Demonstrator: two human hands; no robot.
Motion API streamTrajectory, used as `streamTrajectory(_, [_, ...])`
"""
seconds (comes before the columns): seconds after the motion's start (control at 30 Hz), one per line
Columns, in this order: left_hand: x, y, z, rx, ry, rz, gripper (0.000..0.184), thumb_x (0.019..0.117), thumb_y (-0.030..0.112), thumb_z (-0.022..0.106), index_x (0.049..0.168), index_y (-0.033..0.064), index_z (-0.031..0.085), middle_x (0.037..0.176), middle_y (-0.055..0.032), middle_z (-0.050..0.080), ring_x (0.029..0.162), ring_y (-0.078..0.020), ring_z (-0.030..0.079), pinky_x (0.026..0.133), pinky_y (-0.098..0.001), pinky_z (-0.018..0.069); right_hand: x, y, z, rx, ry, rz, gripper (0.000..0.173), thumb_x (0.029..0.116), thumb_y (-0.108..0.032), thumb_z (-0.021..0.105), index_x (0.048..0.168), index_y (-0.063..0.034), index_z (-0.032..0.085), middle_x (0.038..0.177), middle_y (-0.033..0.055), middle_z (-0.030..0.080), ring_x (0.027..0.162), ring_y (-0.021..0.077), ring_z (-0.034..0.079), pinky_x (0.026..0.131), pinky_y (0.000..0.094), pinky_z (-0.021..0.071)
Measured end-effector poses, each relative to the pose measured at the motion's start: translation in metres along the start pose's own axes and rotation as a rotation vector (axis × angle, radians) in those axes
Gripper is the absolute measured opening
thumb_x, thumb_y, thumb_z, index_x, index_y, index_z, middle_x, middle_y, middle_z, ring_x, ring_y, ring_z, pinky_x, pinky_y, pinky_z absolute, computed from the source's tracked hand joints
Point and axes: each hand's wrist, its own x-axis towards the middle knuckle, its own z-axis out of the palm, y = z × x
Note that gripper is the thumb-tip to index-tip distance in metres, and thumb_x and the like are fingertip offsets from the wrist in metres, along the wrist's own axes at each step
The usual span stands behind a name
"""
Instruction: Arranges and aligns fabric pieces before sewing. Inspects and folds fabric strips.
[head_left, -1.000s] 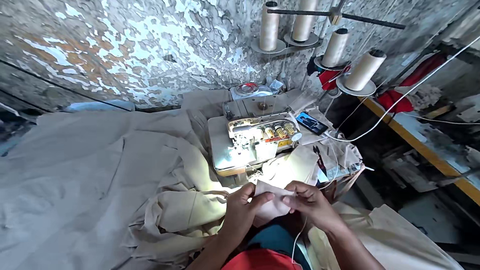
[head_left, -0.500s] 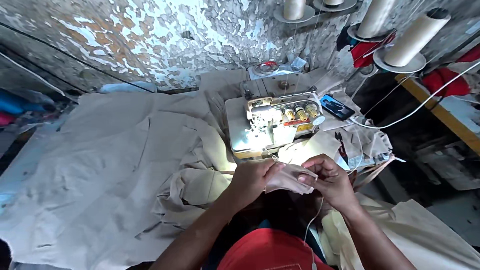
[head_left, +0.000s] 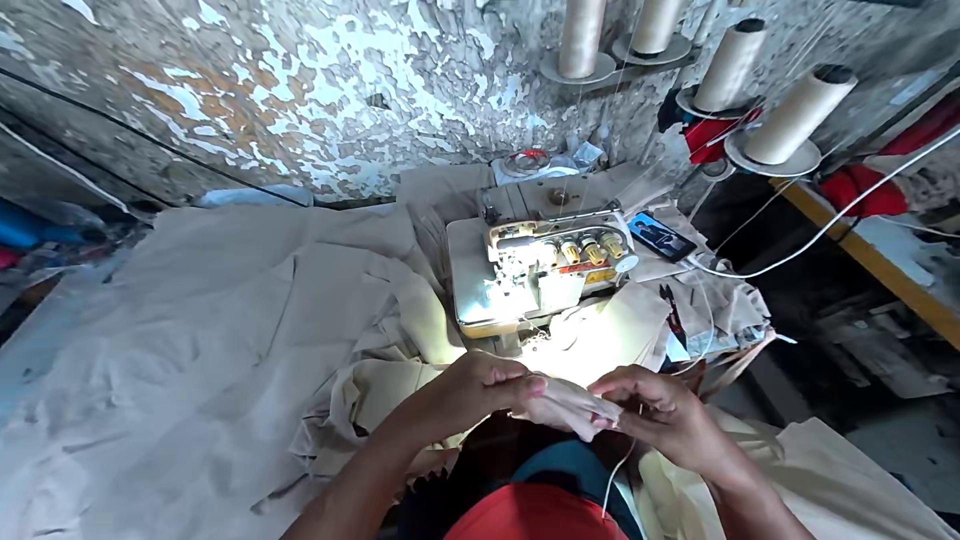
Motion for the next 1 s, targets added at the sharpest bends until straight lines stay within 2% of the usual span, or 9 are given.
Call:
streamTrajectory(0.07, [0.001, -0.011, 0.007, 0.200, 0.122, 0.110, 0.044, 0.1049, 0.036, 0.054, 0.080, 0.0033, 0.068, 0.069, 0.0032, 0.055, 0.062, 0.0009, 0.047, 0.058, -0.0177, 0.0375, -0.001, 0.002, 0.000, -0.177, 0.034, -0.045, 0.022, 0.0953, -0.010, 0.067, 0.115, -0.0002, 0.069, 0.090, 0.0027, 0.070, 0.080, -0.0049, 0.062, 0.075, 0.0082, 0.0509])
streamTrajectory(0.17, [0.001, -0.014, 0.016, 0.435, 0.283, 0.254, 0.046, 0.1057, 0.036, 0.051, 0.082, 0.0024, 0.070, 0.090, -0.0099, 0.071, 0.081, -0.0154, 0.067, 0.069, -0.0318, 0.0531, -0.002, 0.000, 0.000, -0.452, 0.054, -0.125, 0.020, 0.0982, -0.014, 0.063, 0.113, -0.0052, 0.073, 0.090, 0.0091, 0.070, 0.081, 0.0055, 0.064, 0.077, 0.0118, 0.0507])
streamTrajectory(0.3, [0.002, -0.015, 0.022, 0.423, 0.402, 0.390, 0.038, 0.1045, 0.031, 0.053, 0.091, 0.0041, 0.076, 0.095, -0.0079, 0.076, 0.084, -0.0078, 0.070, 0.073, -0.0231, 0.0540, -0.001, -0.007, -0.003, -0.488, 0.039, -0.180, 0.019, 0.1008, -0.017, 0.061, 0.113, -0.0066, 0.072, 0.087, 0.0082, 0.068, 0.081, 0.0066, 0.063, 0.077, 0.0118, 0.0495])
streamTrajectory(0.37, [0.003, -0.014, 0.023, 0.279, 0.395, 0.411, 0.036, 0.1032, 0.029, 0.057, 0.089, 0.0019, 0.076, 0.085, -0.0041, 0.074, 0.079, 0.0023, 0.065, 0.073, -0.0134, 0.0508, 0.000, -0.010, -0.007, -0.454, 0.024, -0.182, 0.019, 0.0999, -0.016, 0.062, 0.113, -0.0060, 0.072, 0.088, 0.0079, 0.069, 0.082, 0.0052, 0.063, 0.078, 0.0109, 0.0494])
streamTrajectory(0.43, [0.003, -0.008, 0.025, 0.021, 0.320, 0.311, 0.030, 0.1011, 0.022, 0.060, 0.081, 0.0027, 0.070, 0.070, 0.0080, 0.060, 0.067, 0.0127, 0.051, 0.064, -0.0057, 0.0410, 0.000, -0.012, -0.011, -0.458, 0.008, -0.184, 0.020, 0.0995, -0.016, 0.062, 0.114, -0.0063, 0.071, 0.089, 0.0075, 0.068, 0.082, 0.0051, 0.063, 0.078, 0.0108, 0.0491])
streamTrajectory(0.5, [0.003, 0.001, 0.027, -0.256, 0.264, 0.087, 0.021, 0.0998, 0.015, 0.059, 0.081, 0.0127, 0.068, 0.069, 0.0172, 0.059, 0.066, 0.0126, 0.054, 0.064, -0.0083, 0.0450, 0.001, -0.014, -0.013, -0.496, -0.004, -0.193, 0.021, 0.1005, -0.017, 0.061, 0.116, -0.0070, 0.071, 0.087, 0.0079, 0.067, 0.080, 0.0070, 0.061, 0.076, 0.0120, 0.0487])
streamTrajectory(0.63, [0.008, 0.003, 0.033, -0.814, 0.158, -0.124, 0.023, 0.1026, 0.006, 0.052, 0.095, 0.0144, 0.072, 0.084, 0.0072, 0.073, 0.077, -0.0019, 0.070, 0.075, -0.0213, 0.0597, 0.001, -0.013, -0.013, -0.554, 0.002, -0.196, 0.022, 0.1011, -0.016, 0.059, 0.119, -0.0108, 0.071, 0.085, 0.0077, 0.064, 0.077, 0.0095, 0.060, 0.073, 0.0145, 0.0491])
streamTrajectory(0.77, [0.006, 0.003, 0.037, -0.817, -0.013, -0.155, 0.019, 0.1006, 0.007, 0.055, 0.116, 0.0151, 0.062, 0.099, 0.0107, 0.072, 0.092, -0.0008, 0.069, 0.087, -0.0224, 0.0582, 0.000, -0.008, -0.010, -0.556, 0.139, -0.230, 0.024, 0.1021, -0.014, 0.056, 0.117, -0.0173, 0.074, 0.086, 0.0078, 0.063, 0.080, 0.0061, 0.060, 0.074, 0.0128, 0.0487])
streamTrajectory(1.0, [0.017, 0.002, 0.046, -0.851, 0.311, -0.246, 0.024, 0.1068, 0.008, 0.048, 0.100, 0.0055, 0.071, 0.090, -0.0001, 0.074, 0.086, -0.0084, 0.072, 0.085, -0.0290, 0.0604, -0.002, 0.016, 0.014, -0.458, 0.282, -0.265, 0.016, 0.1023, -0.021, 0.062, 0.110, -0.0183, 0.076, 0.094, 0.0034, 0.064, 0.088, 0.0009, 0.060, 0.081, 0.0105, 0.0492])
